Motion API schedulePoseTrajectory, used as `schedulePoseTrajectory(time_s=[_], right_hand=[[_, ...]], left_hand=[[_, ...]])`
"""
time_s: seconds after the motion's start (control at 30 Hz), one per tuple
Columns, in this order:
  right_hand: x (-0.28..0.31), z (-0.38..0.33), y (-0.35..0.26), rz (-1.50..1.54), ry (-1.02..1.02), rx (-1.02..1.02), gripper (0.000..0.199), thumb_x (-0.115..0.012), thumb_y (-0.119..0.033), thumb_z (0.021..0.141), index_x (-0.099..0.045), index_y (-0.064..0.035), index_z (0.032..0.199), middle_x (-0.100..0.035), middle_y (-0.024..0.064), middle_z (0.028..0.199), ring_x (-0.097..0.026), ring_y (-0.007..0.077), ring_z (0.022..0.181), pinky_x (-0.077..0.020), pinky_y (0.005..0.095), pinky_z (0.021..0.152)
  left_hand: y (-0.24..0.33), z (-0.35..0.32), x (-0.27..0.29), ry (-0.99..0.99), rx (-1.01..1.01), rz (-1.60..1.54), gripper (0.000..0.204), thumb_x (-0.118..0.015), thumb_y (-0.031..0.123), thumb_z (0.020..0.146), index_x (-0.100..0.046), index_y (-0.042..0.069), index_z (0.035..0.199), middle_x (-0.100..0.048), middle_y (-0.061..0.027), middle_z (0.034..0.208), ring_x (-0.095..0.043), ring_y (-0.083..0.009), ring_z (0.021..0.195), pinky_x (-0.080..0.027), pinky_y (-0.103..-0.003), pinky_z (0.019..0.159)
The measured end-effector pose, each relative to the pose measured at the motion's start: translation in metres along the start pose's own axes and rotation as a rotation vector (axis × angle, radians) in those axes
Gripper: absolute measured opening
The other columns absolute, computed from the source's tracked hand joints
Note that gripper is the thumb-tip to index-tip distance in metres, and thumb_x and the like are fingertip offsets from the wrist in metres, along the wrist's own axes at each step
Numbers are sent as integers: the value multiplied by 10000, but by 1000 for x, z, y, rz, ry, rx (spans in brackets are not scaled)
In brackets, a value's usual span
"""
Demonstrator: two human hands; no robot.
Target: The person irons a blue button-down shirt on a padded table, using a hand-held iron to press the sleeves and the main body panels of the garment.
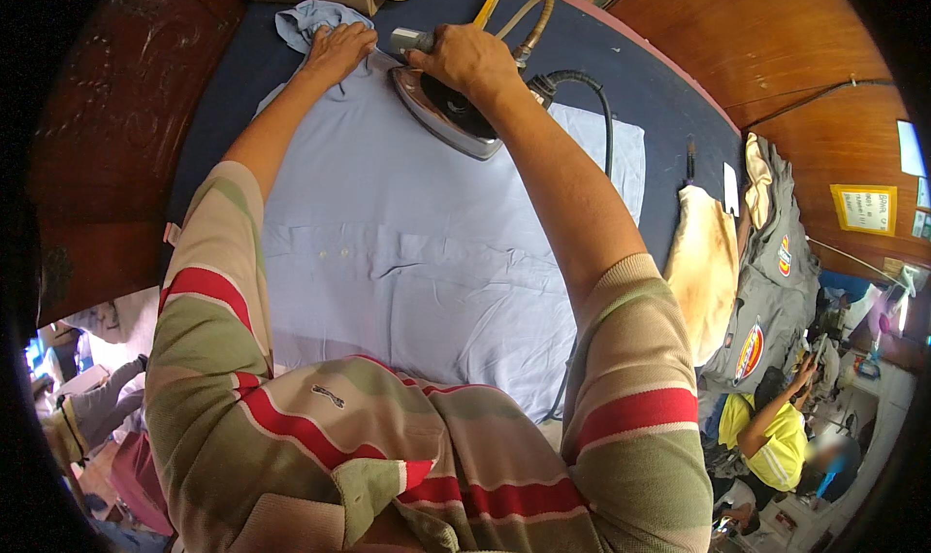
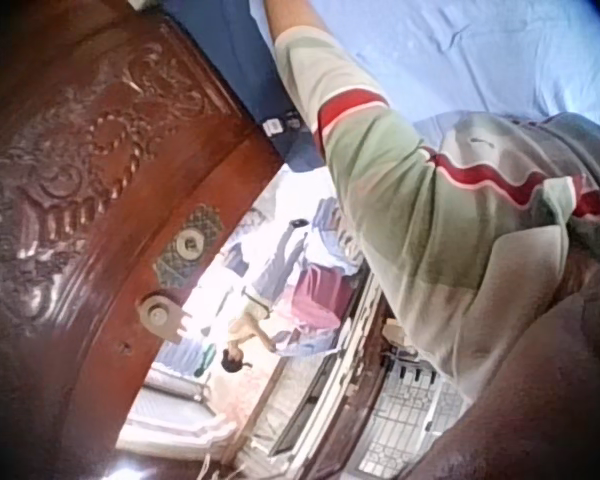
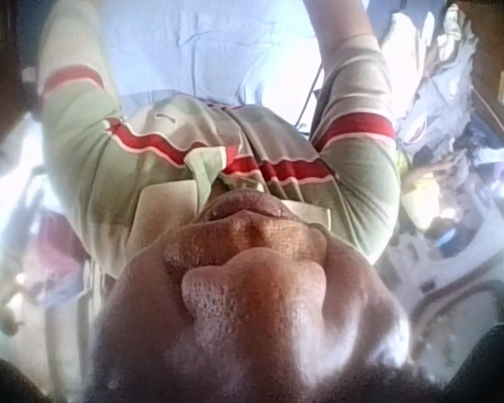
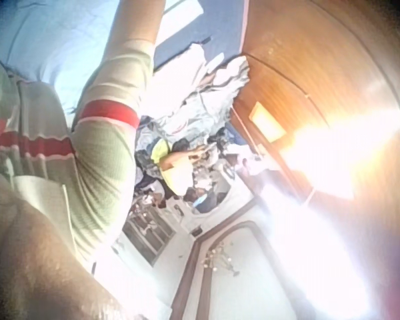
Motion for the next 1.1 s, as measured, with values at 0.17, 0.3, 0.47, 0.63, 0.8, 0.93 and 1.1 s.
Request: schedulePoseTrajectory(time_s=[0.17,0.3,0.47,0.63,0.8,0.93,1.1], right_hand=[[-4,-19,-8,-65,-116,181,497,-570,-512,793,-660,-72,1004,-662,200,875,-639,365,853,-510,425,778],[-6,-5,-9,-16,-60,94,494,-569,-514,795,-661,-78,1010,-665,193,888,-644,350,857,-510,418,780],[2,-14,21,-21,-22,40,511,-561,-522,799,-656,-66,1009,-663,198,871,-641,361,848,-511,414,764],[14,-56,62,-77,-129,172,562,-548,-555,796,-650,-45,1009,-654,224,839,-633,380,835,-503,424,769],[34,-89,133,11,-3,-140,586,-573,-546,789,-639,-15,1029,-657,222,826,-650,361,794,-506,409,755],[50,-94,174,16,25,-177,557,-602,-520,785,-635,-26,1041,-658,223,846,-643,370,828,-498,407,766],[51,-104,200,82,-7,-179,568,-605,-508,790,-622,-14,1069,-657,219,847,-646,356,823,-495,387,758]], left_hand=[[0,-6,-8,108,-32,-15,117,-508,268,897,-548,213,992,-553,31,989,-544,-180,1005,-337,-499,878],[1,-3,5,78,72,-85,184,-507,242,892,-582,230,1060,-555,39,1098,-535,-173,1051,-328,-497,900],[50,-23,17,163,213,-764,279,-496,232,900,-577,167,1159,-515,-1,1272,-469,-193,1185,-293,-481,980],[87,-59,-10,-23,67,-292,437,-445,320,931,-424,159,1337,-363,-11,1432,-306,-198,1334,-241,-490,1041],[95,-56,9,-189,66,-178,557,-387,381,949,-223,202,1450,-228,16,1504,-190,-195,1388,-191,-497,1076],[90,-57,10,-203,50,-145,558,-349,422,951,-236,194,1447,-233,27,1501,-186,-176,1388,-187,-473,1086],[82,-59,9,-232,28,-125,549,-362,387,951,-227,204,1451,-214,25,1509,-183,-192,1390,-181,-477,1087]])
Point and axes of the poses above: each hand's wrist, its own z-axis towards the middle knuckle, its own x-axis out of the back of the hand, y = z × x, the point moved 2 cm from there along z, towards the middle knuckle
